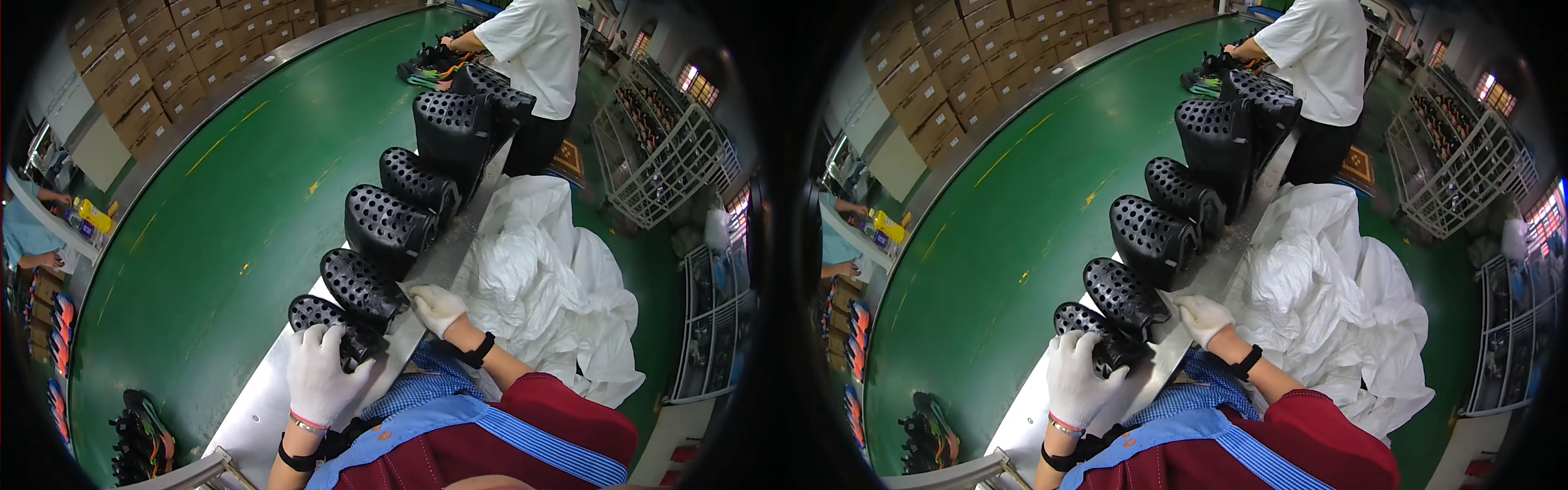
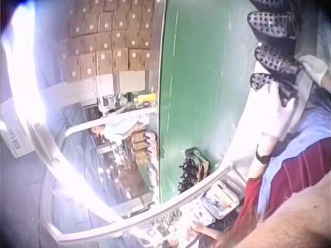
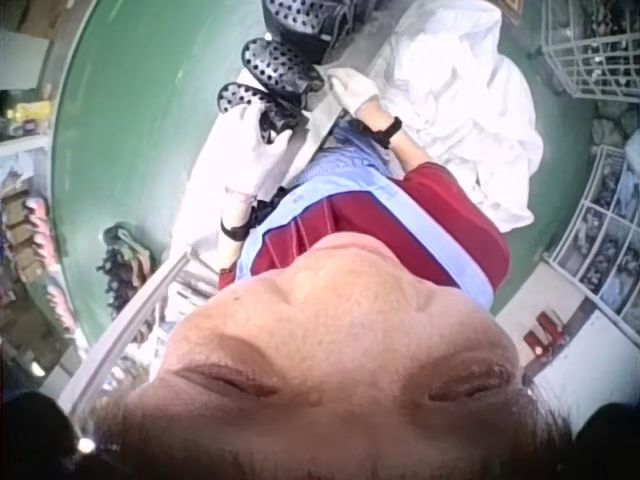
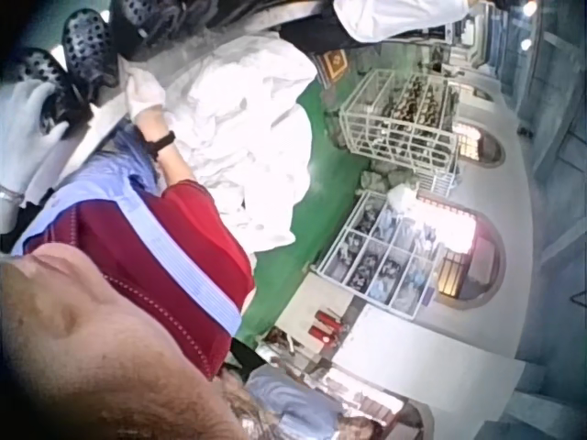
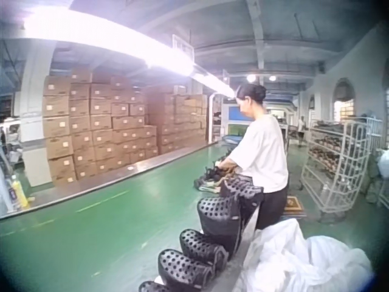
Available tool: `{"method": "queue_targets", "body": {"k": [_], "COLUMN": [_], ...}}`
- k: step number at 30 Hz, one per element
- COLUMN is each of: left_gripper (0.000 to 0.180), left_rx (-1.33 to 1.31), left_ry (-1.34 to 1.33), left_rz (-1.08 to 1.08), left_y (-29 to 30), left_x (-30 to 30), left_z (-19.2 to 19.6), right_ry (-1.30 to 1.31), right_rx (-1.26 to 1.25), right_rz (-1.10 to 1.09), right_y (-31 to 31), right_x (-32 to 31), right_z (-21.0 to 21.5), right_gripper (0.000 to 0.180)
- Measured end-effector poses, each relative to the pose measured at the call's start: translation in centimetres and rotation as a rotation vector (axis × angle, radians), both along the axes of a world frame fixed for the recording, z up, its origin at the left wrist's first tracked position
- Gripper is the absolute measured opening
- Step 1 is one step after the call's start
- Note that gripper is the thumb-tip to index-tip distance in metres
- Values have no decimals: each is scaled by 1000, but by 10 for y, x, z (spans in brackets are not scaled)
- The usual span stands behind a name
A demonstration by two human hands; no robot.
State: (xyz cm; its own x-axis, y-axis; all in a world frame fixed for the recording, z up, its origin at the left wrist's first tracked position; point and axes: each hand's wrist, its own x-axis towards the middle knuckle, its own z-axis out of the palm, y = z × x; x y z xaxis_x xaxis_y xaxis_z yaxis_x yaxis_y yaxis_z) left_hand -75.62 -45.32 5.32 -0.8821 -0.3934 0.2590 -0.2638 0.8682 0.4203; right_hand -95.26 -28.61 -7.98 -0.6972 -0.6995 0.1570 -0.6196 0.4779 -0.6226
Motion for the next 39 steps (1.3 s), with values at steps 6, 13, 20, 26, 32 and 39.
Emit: {"method": "queue_targets", "body": {"k": [6,13,20,26,32,39], "left_gripper": [55,58,55,54,54,46], "left_rx": [-10,51,6,99,203,430], "left_ry": [-34,-2,-19,48,57,85], "left_rz": [-19,-20,-32,-40,-35,-178], "left_y": [-1,-4,-5,-3,-5,-22], "left_x": [-4,-6,-6,2,1,13], "left_z": [4,-5,0,-4,-8,-4], "right_ry": [-34,18,276,307,225,334], "right_rx": [36,28,-215,-345,-297,-251], "right_rz": [-86,-164,-303,-180,452,477], "right_y": [6,35,47,26,-25,-40], "right_x": [-11,-34,-57,-9,42,43], "right_z": [-2,42,92,116,123,131], "right_gripper": [29,23,17,22,40,37]}}
